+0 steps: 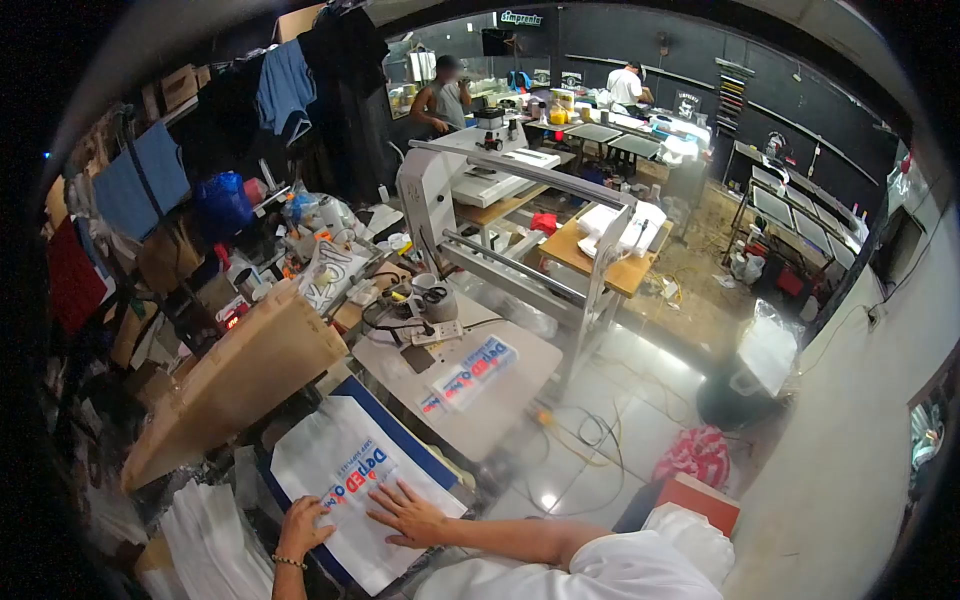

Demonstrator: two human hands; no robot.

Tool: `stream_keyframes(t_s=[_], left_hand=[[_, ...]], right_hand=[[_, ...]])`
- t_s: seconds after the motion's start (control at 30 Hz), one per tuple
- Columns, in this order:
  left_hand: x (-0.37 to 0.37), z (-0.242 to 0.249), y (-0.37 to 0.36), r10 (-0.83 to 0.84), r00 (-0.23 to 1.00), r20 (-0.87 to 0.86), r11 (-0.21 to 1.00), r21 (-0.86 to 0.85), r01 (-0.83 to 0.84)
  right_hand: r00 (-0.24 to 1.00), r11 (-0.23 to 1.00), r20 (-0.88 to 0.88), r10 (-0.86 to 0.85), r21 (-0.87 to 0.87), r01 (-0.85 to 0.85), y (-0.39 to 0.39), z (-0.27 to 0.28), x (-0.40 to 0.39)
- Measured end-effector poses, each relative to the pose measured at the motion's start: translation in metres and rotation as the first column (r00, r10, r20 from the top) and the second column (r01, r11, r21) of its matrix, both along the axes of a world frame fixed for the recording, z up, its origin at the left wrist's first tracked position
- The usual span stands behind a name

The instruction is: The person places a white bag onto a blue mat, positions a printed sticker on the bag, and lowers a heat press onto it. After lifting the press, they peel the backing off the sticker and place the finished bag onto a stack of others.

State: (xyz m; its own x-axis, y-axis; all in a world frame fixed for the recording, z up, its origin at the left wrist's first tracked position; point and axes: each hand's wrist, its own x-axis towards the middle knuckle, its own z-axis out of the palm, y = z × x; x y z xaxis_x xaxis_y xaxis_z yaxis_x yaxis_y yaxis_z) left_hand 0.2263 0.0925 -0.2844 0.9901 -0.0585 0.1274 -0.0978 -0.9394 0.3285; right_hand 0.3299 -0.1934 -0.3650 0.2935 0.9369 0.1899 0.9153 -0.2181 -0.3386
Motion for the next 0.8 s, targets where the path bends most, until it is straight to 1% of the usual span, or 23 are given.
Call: stream_keyframes(t_s=[0.07,0.23,0.3,0.33,0.37,0.4,0.43,0.47,0.5,0.53,0.57,0.6,0.63,0.67,0.7,0.77,0.8], left_hand=[[-0.001,0.003,0.001,0.021,0.998,-0.063,1.000,0.008,-0.021],[0.002,0.000,0.010,-0.005,0.992,-0.125,1.000,-0.014,0.003],[0.002,0.000,0.008,-0.010,0.989,-0.149,1.000,-0.024,0.007],[0.004,0.002,-0.002,0.023,0.997,-0.068,1.000,0.023,-0.022],[0.005,0.005,-0.011,0.052,0.999,0.015,0.996,0.068,-0.053],[0.011,-0.001,-0.017,0.053,0.998,0.016,0.996,0.071,-0.054],[0.022,-0.015,-0.024,0.084,0.994,0.074,0.992,0.087,-0.090],[0.031,-0.028,-0.032,0.115,0.985,0.131,0.987,0.100,-0.128],[0.040,-0.037,-0.045,0.120,0.984,0.130,0.986,0.101,-0.134],[0.052,-0.043,-0.061,0.169,0.974,0.153,0.983,0.043,-0.178],[0.062,-0.050,-0.072,0.217,0.960,0.177,0.976,-0.017,-0.218],[0.067,-0.061,-0.077,0.220,0.959,0.179,0.975,-0.018,-0.221],[0.070,-0.071,-0.081,0.257,0.960,0.115,0.963,0.057,-0.264],[0.071,-0.079,-0.081,0.297,0.953,0.054,0.944,0.134,-0.301],[0.072,-0.073,-0.079,0.296,0.953,0.060,0.943,0.137,-0.302],[0.065,-0.062,-0.080,0.342,0.938,-0.051,0.933,0.133,-0.333],[0.057,-0.059,-0.079,0.347,0.937,-0.053,0.932,0.132,-0.337]], right_hand=[[1.000,1.000,0.007,0.002,0.019,-0.002,0.000,-0.002,-0.002],[1.000,0.999,0.010,-0.001,0.033,0.001,0.000,-0.005,-0.001],[1.000,0.997,0.011,-0.002,0.079,0.001,-0.001,-0.003,-0.001],[1.000,0.997,0.013,-0.003,0.082,0.001,-0.001,0.006,0.000],[1.000,1.000,-0.026,0.008,0.001,-0.008,0.000,0.016,0.001],[0.998,0.997,-0.067,0.018,-0.080,-0.023,0.000,0.025,0.004],[0.998,0.997,-0.067,0.021,-0.078,-0.026,0.008,0.027,0.012],[0.982,0.993,-0.190,-0.017,-0.120,-0.006,0.025,0.024,0.023],[0.950,0.986,-0.308,-0.059,-0.165,0.008,0.041,0.021,0.034],[0.980,0.995,-0.192,-0.045,-0.100,0.026,0.053,0.017,0.047],[0.981,0.995,-0.189,-0.042,-0.100,0.023,0.051,0.017,0.054],[0.989,0.990,-0.079,-0.128,0.045,0.132,0.046,0.017,0.059],[0.974,0.955,0.019,-0.228,0.200,0.219,0.041,0.013,0.064],[0.969,0.963,0.080,-0.233,0.158,0.219,0.037,0.008,0.068],[0.969,0.962,0.083,-0.234,0.164,0.218,0.041,0.005,0.070],[0.962,0.963,0.105,-0.252,0.126,0.239,0.044,-0.004,0.069],[0.963,0.964,0.104,-0.248,0.124,0.234,0.043,0.000,0.068]])
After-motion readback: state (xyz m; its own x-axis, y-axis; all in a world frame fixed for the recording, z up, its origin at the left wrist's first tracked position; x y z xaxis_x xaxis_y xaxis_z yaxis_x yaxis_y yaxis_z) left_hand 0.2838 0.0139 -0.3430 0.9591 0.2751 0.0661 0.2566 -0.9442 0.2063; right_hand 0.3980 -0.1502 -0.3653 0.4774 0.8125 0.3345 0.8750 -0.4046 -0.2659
